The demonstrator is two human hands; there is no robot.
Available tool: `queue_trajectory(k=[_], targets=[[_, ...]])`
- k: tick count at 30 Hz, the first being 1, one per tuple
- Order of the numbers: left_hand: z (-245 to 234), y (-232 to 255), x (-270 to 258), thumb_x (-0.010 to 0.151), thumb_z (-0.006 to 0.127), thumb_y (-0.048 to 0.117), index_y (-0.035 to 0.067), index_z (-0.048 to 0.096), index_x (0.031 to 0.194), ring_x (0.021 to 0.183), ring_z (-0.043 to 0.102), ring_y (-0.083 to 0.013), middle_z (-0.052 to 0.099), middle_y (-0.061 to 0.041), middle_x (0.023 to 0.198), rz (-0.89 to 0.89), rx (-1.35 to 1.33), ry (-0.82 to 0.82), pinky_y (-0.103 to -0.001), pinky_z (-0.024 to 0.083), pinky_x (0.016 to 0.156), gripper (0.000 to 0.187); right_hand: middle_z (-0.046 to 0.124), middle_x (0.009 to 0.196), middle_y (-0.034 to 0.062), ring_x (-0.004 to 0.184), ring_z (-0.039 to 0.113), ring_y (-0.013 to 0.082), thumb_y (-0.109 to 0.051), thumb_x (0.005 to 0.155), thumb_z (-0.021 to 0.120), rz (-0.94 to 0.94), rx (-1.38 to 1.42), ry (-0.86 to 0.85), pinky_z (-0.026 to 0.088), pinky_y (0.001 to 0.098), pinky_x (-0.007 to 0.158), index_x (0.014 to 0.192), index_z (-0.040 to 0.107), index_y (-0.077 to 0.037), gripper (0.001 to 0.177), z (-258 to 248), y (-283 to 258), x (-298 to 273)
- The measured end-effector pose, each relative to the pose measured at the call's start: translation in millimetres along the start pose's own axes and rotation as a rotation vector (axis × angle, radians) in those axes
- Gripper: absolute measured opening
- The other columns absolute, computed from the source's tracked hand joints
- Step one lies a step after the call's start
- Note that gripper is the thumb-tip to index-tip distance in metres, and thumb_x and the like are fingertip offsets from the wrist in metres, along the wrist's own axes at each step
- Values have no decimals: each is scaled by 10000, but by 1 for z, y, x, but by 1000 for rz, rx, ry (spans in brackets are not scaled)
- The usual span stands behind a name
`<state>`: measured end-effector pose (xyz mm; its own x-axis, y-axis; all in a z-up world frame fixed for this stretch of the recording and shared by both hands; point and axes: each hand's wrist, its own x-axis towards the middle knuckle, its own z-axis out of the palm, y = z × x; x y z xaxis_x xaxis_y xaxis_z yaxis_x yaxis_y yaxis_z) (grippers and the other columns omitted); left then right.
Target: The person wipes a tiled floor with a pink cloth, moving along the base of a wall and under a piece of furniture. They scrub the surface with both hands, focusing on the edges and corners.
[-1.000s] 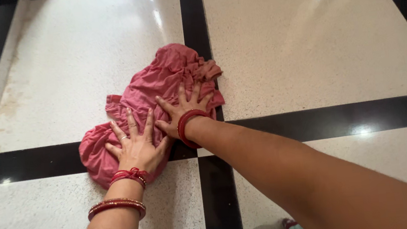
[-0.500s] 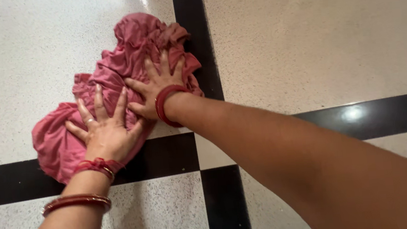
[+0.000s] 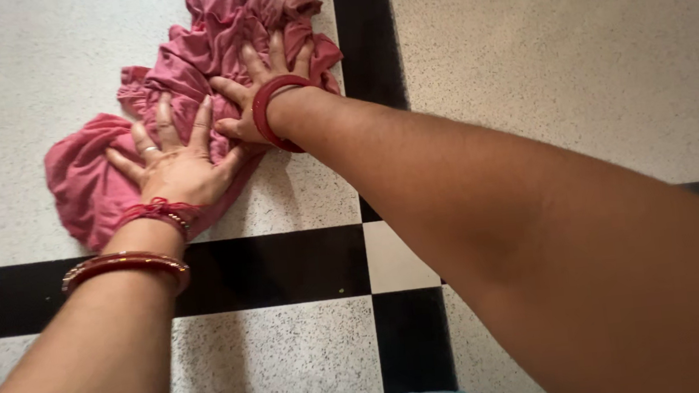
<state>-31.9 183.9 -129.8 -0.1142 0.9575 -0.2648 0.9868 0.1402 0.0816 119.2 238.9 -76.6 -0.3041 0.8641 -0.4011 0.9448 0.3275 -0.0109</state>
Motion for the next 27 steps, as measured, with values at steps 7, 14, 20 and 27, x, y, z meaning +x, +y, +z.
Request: queue_trajectory(k=[7, 14, 20, 27], targets=[[11, 12, -33, 870, 448, 751, 422, 119, 1611, 1548, -172, -423, -141, -30, 1714, 28, 39, 23, -762, -102, 1132, 874, -81, 1725, 79, 1550, -157, 434, -725, 919, 382, -34, -29, 7, -62, 792, 1141, 1623, 77, -440, 818, 17, 3, -25], [19, 31, -87, 831, 472, 783, 391, 47, 1616, 1524, -211, -430, -183, -41, 1703, 49, 102, -30, -768, -88, 1111, 974, -79, 1726, 85, 1550, -160, 452, -764, 904, 379, -71, -97, -24, -52, 810, 1127, 1629, 79, -412, 860, 39, 10, -69], [12, 54, -130, 849, 392, 851, 356, -88, 1622, 1498, -294, -448, -269, -62, 1687, 42, 213, -216, -781, -93, 1104, 1036, -115, 1723, 85, 1539, -186, 460, -769, 906, 365, -83, -182, -135, -31, 803, 1134, 1635, -2, -392, 900, 54, 14, -107], [15, 68, -169, 831, 486, 851, 354, -81, 1636, 1515, -284, -475, -275, -113, 1698, 93, 272, -275, -792, -58, 1106, 1103, -174, 1727, 90, 1532, -209, 468, -768, 854, 508, -128, -200, -200, -4, 800, 1142, 1635, -29, -398, 1017, 69, 26, -149]])
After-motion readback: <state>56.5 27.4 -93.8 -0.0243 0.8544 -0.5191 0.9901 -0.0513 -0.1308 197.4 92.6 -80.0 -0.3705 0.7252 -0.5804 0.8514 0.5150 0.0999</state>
